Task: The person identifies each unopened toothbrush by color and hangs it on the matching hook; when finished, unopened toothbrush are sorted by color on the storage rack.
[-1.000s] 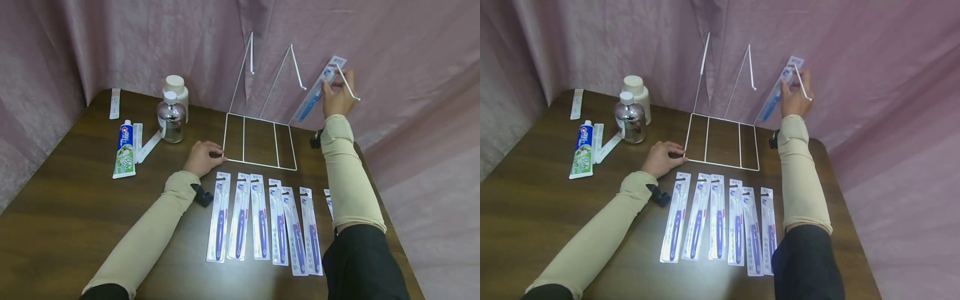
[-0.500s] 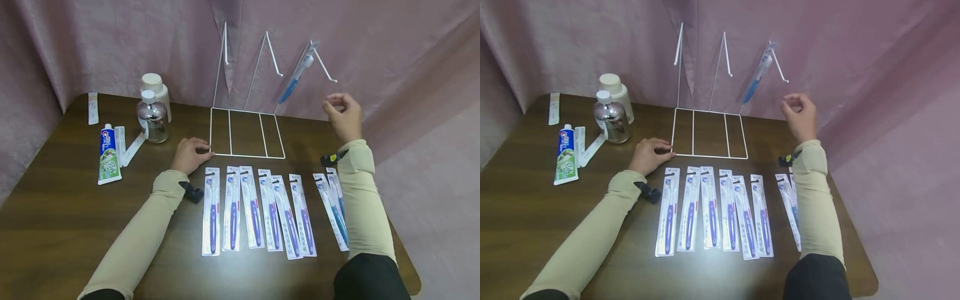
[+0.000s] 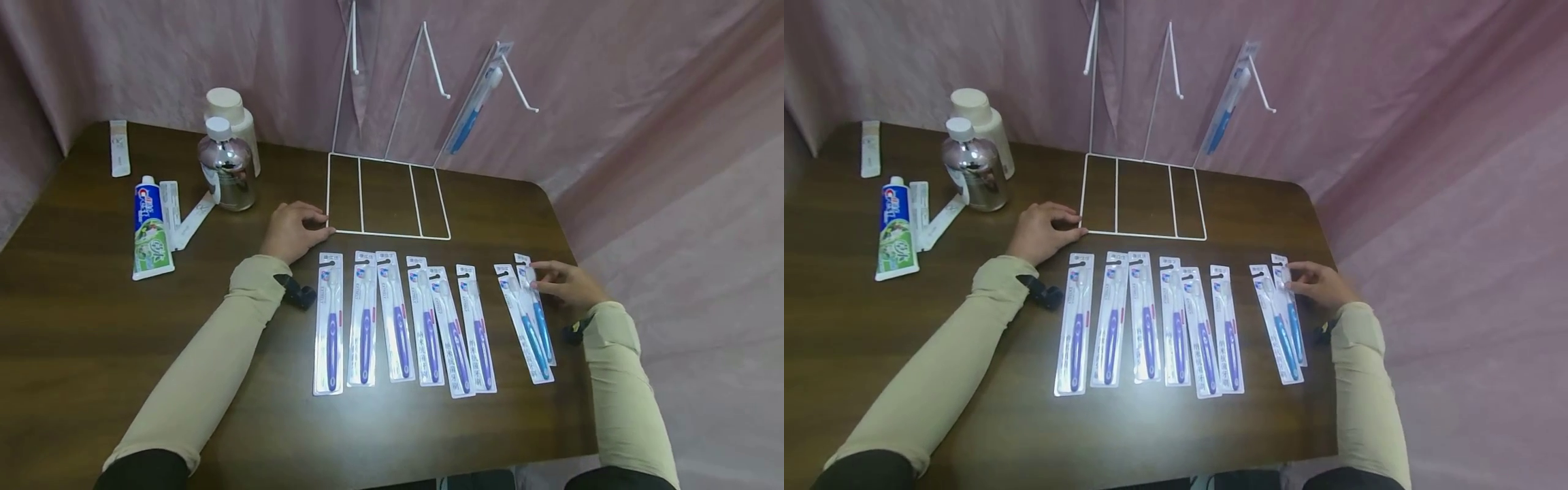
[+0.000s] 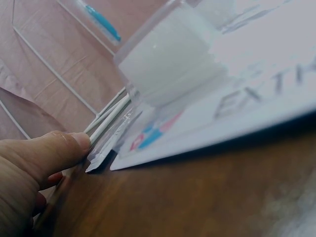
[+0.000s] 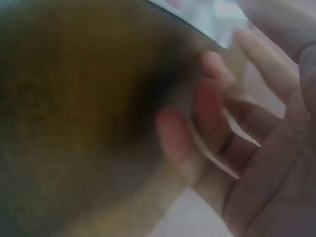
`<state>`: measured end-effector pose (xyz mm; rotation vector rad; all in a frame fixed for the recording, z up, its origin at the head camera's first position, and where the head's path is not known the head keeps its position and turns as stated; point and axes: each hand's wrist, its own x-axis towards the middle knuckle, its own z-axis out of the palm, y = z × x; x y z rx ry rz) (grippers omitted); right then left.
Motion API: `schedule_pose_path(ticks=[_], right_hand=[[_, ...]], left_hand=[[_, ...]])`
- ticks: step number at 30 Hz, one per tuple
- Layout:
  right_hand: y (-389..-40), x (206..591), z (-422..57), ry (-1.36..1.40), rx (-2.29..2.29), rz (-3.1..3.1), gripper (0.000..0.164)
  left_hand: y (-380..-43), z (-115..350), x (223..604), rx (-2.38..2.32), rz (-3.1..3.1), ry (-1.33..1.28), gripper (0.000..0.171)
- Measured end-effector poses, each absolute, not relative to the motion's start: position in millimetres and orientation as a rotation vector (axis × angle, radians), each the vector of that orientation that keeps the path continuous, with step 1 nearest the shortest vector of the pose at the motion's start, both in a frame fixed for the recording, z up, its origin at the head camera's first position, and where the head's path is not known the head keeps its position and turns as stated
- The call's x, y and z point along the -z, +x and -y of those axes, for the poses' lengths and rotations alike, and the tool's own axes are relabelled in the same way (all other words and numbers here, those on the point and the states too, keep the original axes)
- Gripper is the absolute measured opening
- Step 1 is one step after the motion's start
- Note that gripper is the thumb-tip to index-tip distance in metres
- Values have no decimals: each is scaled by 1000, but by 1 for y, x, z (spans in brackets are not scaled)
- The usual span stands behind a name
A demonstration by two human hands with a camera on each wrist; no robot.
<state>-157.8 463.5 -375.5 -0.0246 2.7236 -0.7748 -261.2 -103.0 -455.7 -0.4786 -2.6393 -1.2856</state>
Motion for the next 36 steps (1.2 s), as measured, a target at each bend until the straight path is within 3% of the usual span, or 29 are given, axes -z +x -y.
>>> schedule_pose_path(ticks=[16,24,30,36], right_hand=[[-154,382,-459,25,940,-2955,49],[-179,333,-407,4,980,-3462,41],[-204,283,-349,86,1285,-3634,39],[-231,261,-307,61,1610,-3609,37]], left_hand=[[-261,99,459,1272,2655,-479,31],[-261,103,451,1233,2656,-480,32],[-260,104,454,1231,2668,-468,33],[-259,102,454,1210,2662,-464,33]])
